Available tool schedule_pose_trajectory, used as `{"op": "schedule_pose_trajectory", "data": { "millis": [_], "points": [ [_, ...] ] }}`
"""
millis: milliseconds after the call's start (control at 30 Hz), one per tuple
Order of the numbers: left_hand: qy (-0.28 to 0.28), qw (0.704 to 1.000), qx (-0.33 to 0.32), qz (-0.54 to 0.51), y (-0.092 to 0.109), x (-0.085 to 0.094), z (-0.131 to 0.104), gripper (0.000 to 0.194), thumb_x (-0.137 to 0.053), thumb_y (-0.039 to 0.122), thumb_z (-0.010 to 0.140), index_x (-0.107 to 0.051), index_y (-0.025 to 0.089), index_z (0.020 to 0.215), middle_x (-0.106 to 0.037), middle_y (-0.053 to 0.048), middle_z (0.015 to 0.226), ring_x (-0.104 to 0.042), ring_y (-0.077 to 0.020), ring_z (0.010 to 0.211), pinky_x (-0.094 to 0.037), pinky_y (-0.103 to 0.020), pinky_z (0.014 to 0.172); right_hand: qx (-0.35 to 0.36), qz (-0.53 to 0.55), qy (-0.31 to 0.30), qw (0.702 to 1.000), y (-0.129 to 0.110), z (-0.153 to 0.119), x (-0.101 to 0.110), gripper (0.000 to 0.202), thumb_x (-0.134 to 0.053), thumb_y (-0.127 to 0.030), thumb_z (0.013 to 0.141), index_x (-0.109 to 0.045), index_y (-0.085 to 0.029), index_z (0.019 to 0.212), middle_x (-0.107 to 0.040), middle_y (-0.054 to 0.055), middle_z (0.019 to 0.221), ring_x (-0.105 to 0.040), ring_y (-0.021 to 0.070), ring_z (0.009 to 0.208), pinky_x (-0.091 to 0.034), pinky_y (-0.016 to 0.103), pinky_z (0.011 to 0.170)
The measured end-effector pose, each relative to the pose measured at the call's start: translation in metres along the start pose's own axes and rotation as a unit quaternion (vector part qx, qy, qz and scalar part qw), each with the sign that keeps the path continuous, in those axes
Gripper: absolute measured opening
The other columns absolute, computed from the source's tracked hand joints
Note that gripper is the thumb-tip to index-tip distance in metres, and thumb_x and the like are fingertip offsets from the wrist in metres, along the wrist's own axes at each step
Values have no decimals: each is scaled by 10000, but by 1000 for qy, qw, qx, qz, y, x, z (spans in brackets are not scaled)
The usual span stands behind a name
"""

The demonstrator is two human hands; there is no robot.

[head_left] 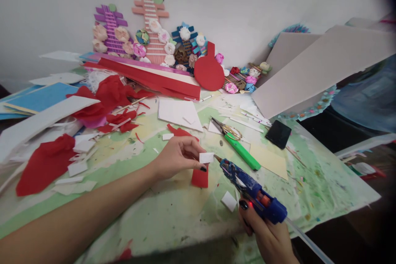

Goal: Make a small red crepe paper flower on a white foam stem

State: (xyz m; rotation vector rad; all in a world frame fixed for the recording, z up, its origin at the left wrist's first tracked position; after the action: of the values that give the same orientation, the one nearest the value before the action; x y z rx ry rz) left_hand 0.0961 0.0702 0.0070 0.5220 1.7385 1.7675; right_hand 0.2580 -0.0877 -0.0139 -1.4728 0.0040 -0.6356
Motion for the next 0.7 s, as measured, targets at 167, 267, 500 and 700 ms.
{"op": "schedule_pose_trajectory", "data": {
  "millis": [167, 267, 500, 700],
  "points": [
    [10, 1000, -4, -13, 2, 1, 0, 271, -836, 125, 532, -639, 107, 717, -739, -60, 676, -710, -174, 639, -569, -239, 613, -4, -23, -31, 999, -7, -1, -3, 366, -577, -515, 799, -577, -188, 634, -445, -11, 473, -413, 123, 454, -353, 245, 427],
    [6, 1000, -8, -22, 3, 0, 0, 251, -823, 128, 555, -629, 110, 714, -739, -57, 674, -712, -177, 632, -577, -250, 613, -1, -20, -57, 998, -10, -3, -6, 352, -574, -490, 804, -573, -176, 646, -460, -12, 483, -417, 113, 448, -338, 238, 428],
    [16, 1000, -3, -15, 1, 2, 1, 233, -800, 83, 561, -624, 114, 711, -733, -39, 663, -703, -155, 628, -562, -230, 611, -2, 6, 15, 1000, -2, 1, 28, 287, -588, -438, 810, -635, -159, 858, -498, -13, 521, -421, 109, 435, -348, 250, 440],
    [62, 997, 1, -35, -1, 12, 0, 266, -824, 106, 541, -608, 122, 696, -733, -34, 667, -700, -159, 646, -556, -233, 623, -3, -167, 108, 980, 20, 37, 138, 314, -559, -471, 823, -659, -173, 818, -501, -6, 471, -451, 126, 399, -342, 267, 412]
  ]
}}
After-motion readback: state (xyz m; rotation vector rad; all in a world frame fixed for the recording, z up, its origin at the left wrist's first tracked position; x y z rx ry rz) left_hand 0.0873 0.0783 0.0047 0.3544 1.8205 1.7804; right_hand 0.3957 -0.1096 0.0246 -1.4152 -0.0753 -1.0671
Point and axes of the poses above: each hand's wrist, its own z-axis towards the middle knuckle, its own x-axis out of the back of the hand, y = z × x, the point moved 10 cm from there along z, towards the middle knuckle
